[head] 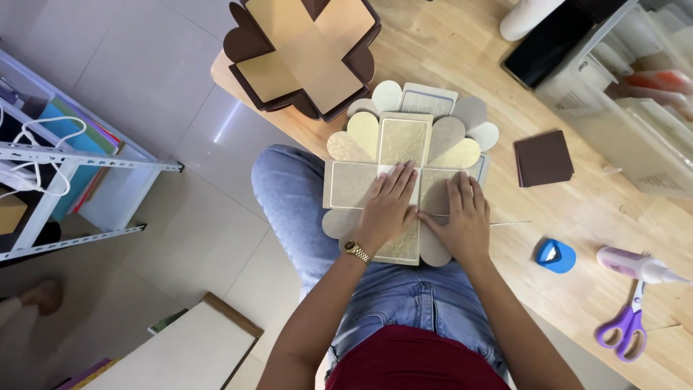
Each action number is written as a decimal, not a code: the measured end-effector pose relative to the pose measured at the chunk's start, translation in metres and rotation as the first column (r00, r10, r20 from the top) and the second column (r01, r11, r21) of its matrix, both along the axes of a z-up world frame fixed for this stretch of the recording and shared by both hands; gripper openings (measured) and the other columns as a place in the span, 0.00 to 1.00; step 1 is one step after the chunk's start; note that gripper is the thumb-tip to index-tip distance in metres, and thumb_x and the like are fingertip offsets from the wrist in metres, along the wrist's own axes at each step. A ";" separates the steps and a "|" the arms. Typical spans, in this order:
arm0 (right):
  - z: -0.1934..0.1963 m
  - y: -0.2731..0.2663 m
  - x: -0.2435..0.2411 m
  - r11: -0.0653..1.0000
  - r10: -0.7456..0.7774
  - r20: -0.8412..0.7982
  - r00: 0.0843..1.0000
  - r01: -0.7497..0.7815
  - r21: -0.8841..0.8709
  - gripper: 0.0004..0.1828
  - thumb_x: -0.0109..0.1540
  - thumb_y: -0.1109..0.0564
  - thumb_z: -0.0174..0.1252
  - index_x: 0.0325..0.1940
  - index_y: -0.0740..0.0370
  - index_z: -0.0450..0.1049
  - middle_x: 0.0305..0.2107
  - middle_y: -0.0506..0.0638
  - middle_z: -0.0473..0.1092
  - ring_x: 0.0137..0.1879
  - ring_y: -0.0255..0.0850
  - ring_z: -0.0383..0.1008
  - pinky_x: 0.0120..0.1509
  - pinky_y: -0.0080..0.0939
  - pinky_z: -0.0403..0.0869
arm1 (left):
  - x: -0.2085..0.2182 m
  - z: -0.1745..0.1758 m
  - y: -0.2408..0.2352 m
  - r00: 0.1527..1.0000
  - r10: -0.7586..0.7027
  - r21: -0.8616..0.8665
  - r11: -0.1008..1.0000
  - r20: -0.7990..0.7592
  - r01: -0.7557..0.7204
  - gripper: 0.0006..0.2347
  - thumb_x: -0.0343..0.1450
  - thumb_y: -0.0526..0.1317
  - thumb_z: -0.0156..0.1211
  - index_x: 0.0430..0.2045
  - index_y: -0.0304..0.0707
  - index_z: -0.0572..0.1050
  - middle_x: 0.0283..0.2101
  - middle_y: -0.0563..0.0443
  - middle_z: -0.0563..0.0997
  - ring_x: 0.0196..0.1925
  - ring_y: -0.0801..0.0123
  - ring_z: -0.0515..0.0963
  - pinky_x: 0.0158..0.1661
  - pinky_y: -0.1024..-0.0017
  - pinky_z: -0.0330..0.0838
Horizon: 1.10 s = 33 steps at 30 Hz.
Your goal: Gluing decorative paper onto a cardboard box structure and trimming the edges with scissors.
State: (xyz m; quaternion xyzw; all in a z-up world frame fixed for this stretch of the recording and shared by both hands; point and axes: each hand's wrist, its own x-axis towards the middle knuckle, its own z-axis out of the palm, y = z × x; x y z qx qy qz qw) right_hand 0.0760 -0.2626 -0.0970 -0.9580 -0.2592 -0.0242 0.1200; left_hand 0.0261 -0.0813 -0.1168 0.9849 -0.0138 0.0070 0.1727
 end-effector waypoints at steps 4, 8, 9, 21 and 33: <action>-0.005 -0.004 -0.002 0.996 0.057 0.203 0.977 -0.070 0.057 0.37 0.53 0.28 0.69 0.54 0.56 0.80 0.57 0.55 0.74 0.69 0.58 0.69 0.61 0.61 0.73 | 0.000 0.005 0.001 0.999 -0.018 -0.044 0.999 -0.044 0.016 0.31 0.72 0.47 0.56 0.72 0.44 0.57 0.79 0.50 0.50 0.81 0.61 0.48 0.74 0.55 0.37; -0.008 -0.005 -0.007 0.994 0.067 0.320 0.945 -0.090 0.059 0.28 0.54 0.31 0.71 0.46 0.51 0.83 0.55 0.50 0.77 0.72 0.59 0.67 0.69 0.70 0.63 | 0.001 0.014 0.000 0.997 -0.008 -0.140 0.990 -0.083 -0.004 0.29 0.72 0.45 0.56 0.71 0.46 0.60 0.79 0.50 0.50 0.81 0.58 0.48 0.74 0.52 0.36; -0.005 -0.003 -0.008 0.990 0.100 0.390 0.915 -0.132 0.057 0.21 0.56 0.36 0.71 0.42 0.51 0.82 0.54 0.49 0.78 0.70 0.59 0.69 0.71 0.72 0.61 | 0.001 0.017 -0.001 0.995 0.001 -0.159 0.987 -0.100 -0.017 0.29 0.71 0.44 0.57 0.70 0.46 0.61 0.79 0.49 0.50 0.80 0.57 0.48 0.74 0.51 0.38; -0.019 0.003 -0.011 0.944 0.199 0.442 0.875 -0.292 0.152 0.02 0.59 0.55 0.67 0.35 0.53 0.82 0.41 0.45 0.81 0.52 0.46 0.82 0.58 0.47 0.79 | 0.003 0.020 -0.010 0.987 0.077 -0.346 0.930 -0.144 -0.123 0.27 0.69 0.36 0.62 0.66 0.41 0.65 0.78 0.45 0.50 0.79 0.50 0.50 0.72 0.40 0.43; 0.008 0.007 -0.009 0.919 0.158 0.400 0.903 -0.282 0.275 0.02 0.59 0.61 0.67 0.35 0.59 0.82 0.38 0.48 0.80 0.49 0.48 0.83 0.56 0.46 0.79 | -0.002 0.023 -0.015 0.987 0.108 -0.291 0.947 -0.117 -0.138 0.26 0.70 0.40 0.64 0.65 0.43 0.65 0.77 0.44 0.52 0.78 0.50 0.54 0.71 0.42 0.48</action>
